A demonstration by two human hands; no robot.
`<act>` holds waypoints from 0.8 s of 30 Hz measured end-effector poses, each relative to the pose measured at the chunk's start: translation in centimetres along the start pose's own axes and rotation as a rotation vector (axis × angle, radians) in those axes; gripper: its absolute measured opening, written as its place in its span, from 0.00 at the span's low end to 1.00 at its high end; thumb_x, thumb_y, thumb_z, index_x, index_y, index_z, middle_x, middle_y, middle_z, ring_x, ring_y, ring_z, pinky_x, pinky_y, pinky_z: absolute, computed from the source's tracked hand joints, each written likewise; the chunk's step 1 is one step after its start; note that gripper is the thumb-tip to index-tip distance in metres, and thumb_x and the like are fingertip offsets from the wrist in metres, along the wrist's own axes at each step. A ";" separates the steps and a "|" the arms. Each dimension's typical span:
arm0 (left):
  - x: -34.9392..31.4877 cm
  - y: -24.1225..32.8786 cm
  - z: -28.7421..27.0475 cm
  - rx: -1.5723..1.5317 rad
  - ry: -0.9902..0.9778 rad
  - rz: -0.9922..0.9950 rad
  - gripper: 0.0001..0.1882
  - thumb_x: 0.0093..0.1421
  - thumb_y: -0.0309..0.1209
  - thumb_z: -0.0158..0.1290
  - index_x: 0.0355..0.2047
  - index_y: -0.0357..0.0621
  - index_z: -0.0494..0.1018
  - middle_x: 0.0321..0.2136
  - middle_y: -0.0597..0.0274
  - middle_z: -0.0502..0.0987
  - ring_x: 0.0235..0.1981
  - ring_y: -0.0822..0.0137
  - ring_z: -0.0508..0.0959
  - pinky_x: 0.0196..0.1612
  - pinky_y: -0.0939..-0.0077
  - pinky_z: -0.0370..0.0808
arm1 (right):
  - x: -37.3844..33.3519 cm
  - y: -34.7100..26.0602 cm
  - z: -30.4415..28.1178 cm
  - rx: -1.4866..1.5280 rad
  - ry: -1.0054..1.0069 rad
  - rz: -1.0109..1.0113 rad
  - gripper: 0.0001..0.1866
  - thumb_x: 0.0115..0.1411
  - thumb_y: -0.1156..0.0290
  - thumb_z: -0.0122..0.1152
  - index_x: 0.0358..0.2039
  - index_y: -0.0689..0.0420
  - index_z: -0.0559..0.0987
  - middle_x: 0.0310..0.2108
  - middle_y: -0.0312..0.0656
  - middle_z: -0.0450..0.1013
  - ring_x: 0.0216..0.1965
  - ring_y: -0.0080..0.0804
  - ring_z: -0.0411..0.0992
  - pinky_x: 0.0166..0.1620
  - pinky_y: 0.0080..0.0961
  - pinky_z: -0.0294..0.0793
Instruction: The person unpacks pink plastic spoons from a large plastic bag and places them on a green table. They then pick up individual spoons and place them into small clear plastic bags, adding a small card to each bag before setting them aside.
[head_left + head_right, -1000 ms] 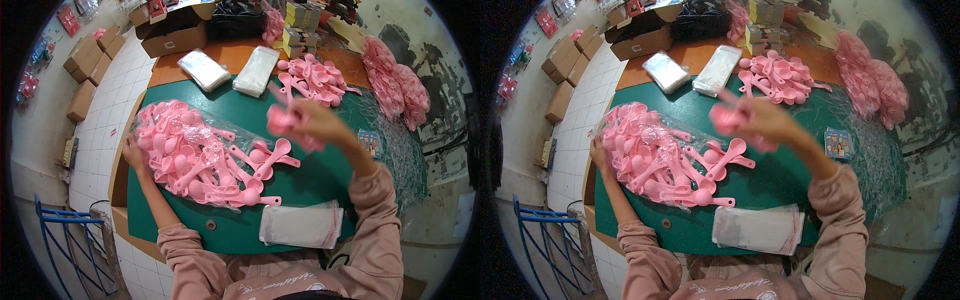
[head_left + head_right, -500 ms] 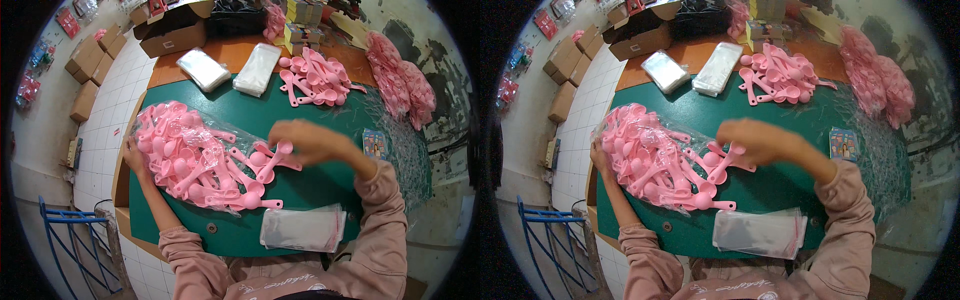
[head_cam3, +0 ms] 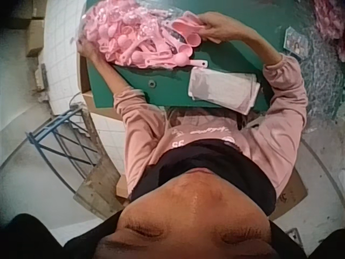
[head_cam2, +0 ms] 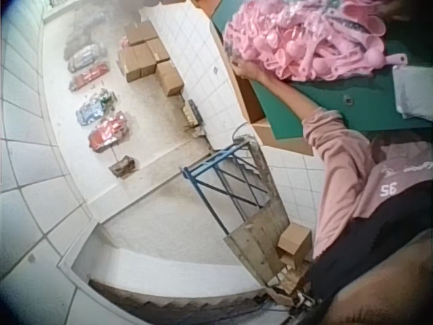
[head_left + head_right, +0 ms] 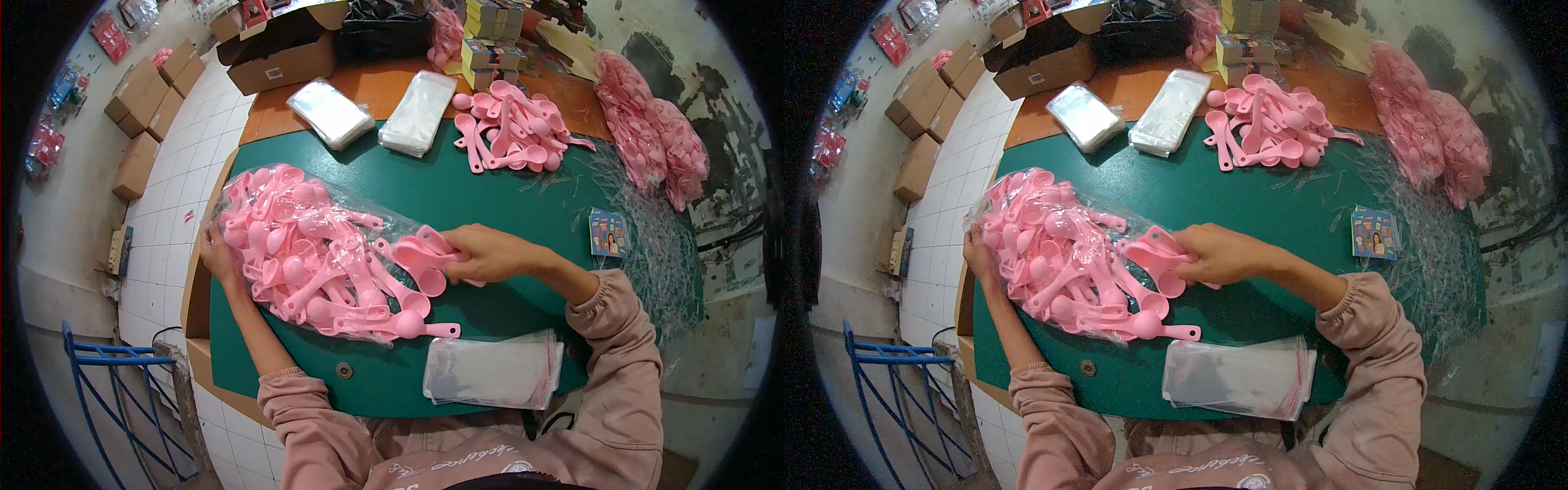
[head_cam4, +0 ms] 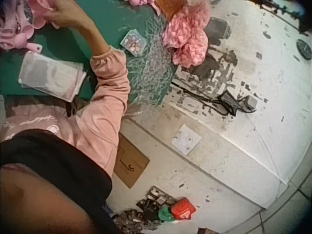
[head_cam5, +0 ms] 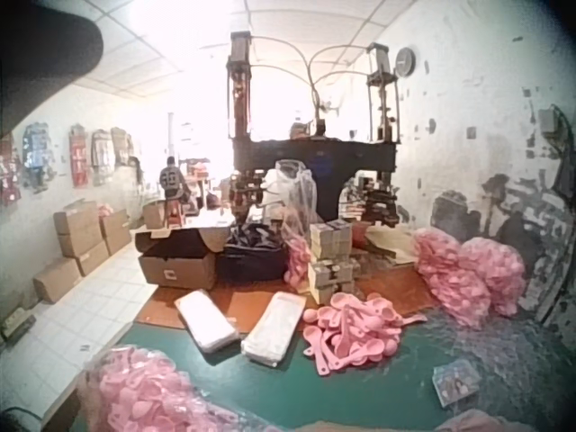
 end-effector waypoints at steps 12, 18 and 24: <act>0.1 -0.2 -0.4 -0.035 0.023 -0.036 0.18 0.57 0.40 0.44 0.32 0.34 0.71 0.29 0.55 0.74 0.31 0.65 0.72 0.36 0.73 0.66 | 3.9 0.8 0.9 -0.048 0.477 -0.200 0.22 0.33 0.63 0.67 0.26 0.66 0.72 0.22 0.52 0.71 0.26 0.45 0.70 0.29 0.35 0.67; -0.5 0.7 0.4 -0.016 -0.008 -0.085 0.18 0.57 0.40 0.43 0.33 0.35 0.71 0.30 0.54 0.74 0.32 0.64 0.72 0.36 0.72 0.66 | 1.3 0.9 0.2 0.248 0.172 0.056 0.16 0.35 0.68 0.67 0.24 0.62 0.74 0.19 0.35 0.69 0.20 0.18 0.65 0.22 0.18 0.63; -0.4 0.6 -0.2 0.064 0.004 -0.085 0.19 0.57 0.41 0.43 0.32 0.34 0.71 0.31 0.53 0.74 0.33 0.63 0.73 0.37 0.72 0.67 | -1.0 1.7 -1.8 0.347 0.145 0.050 0.18 0.34 0.64 0.68 0.23 0.62 0.75 0.19 0.34 0.68 0.20 0.20 0.64 0.23 0.18 0.63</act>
Point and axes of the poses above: each hand's wrist, its own x-axis towards the middle knuckle, its own z-axis out of the palm, y = z × x, the point moved 6 cm from there along x, towards the middle knuckle
